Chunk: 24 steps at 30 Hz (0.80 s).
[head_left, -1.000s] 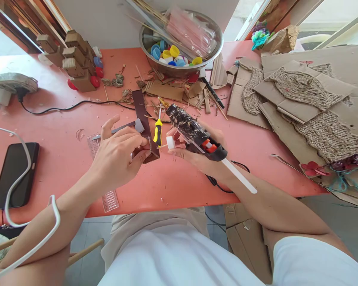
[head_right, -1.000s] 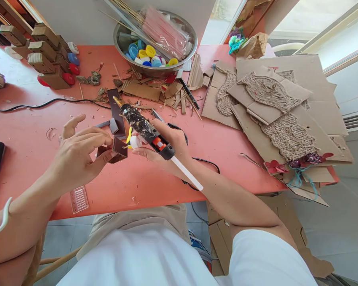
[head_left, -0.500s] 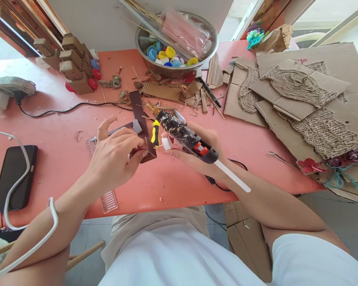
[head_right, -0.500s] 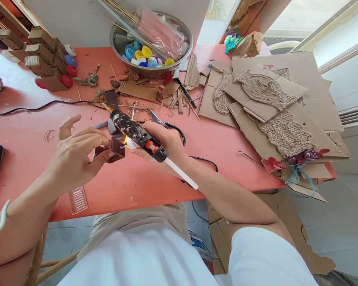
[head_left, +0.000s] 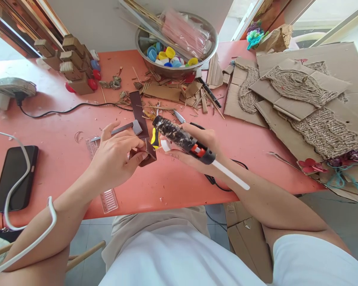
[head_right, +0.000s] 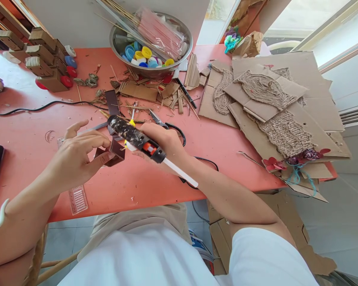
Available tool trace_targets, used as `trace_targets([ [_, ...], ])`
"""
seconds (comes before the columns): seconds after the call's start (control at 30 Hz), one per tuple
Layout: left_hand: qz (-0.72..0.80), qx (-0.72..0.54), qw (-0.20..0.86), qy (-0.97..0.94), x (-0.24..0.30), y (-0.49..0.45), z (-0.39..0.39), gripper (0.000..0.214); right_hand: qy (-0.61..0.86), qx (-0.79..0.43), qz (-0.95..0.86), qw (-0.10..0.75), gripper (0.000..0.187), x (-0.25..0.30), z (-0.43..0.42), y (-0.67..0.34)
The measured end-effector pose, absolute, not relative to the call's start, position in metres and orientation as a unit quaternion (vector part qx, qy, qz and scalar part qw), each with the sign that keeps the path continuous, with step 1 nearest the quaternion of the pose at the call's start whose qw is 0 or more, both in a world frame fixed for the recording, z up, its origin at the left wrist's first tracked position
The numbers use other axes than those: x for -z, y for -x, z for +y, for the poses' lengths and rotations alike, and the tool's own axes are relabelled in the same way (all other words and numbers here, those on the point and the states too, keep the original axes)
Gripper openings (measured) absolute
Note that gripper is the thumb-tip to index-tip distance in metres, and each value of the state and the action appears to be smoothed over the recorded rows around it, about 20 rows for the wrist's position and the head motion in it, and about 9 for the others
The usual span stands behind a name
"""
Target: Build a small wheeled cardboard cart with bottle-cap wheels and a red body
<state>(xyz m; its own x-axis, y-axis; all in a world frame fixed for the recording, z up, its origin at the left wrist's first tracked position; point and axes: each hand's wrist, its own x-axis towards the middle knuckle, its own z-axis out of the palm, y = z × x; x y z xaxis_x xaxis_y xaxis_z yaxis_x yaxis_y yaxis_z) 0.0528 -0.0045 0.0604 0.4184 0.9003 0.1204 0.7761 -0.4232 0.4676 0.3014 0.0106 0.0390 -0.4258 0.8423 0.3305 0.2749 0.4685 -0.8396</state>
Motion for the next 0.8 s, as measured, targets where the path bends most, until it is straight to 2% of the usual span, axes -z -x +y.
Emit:
trace_targets([
  [0.13,0.514,-0.157,0.196,-0.82,-0.0642,-0.0526,-0.0035,0.023,0.329,-0.311,-0.808,0.377,0.009,-0.0435,0.0122,-0.3065],
  [0.3,0.509,-0.144,0.21,-0.822,-0.0685,-0.0523,-0.0034,0.025,0.291,-0.316,-0.814,0.391,0.014,-0.0423,0.0149,-0.3067],
  [0.5,0.513,-0.161,0.178,-0.824,-0.0711,-0.0543,-0.0058,0.024,0.329,-0.338,-0.789,0.394,0.031,-0.0451,0.0133,-0.3034],
  [0.8,0.513,-0.18,0.159,-0.824,-0.0677,-0.0547,-0.0081,0.024,0.327,-0.355,-0.78,0.398,0.026,-0.048,0.0111,-0.3036],
])
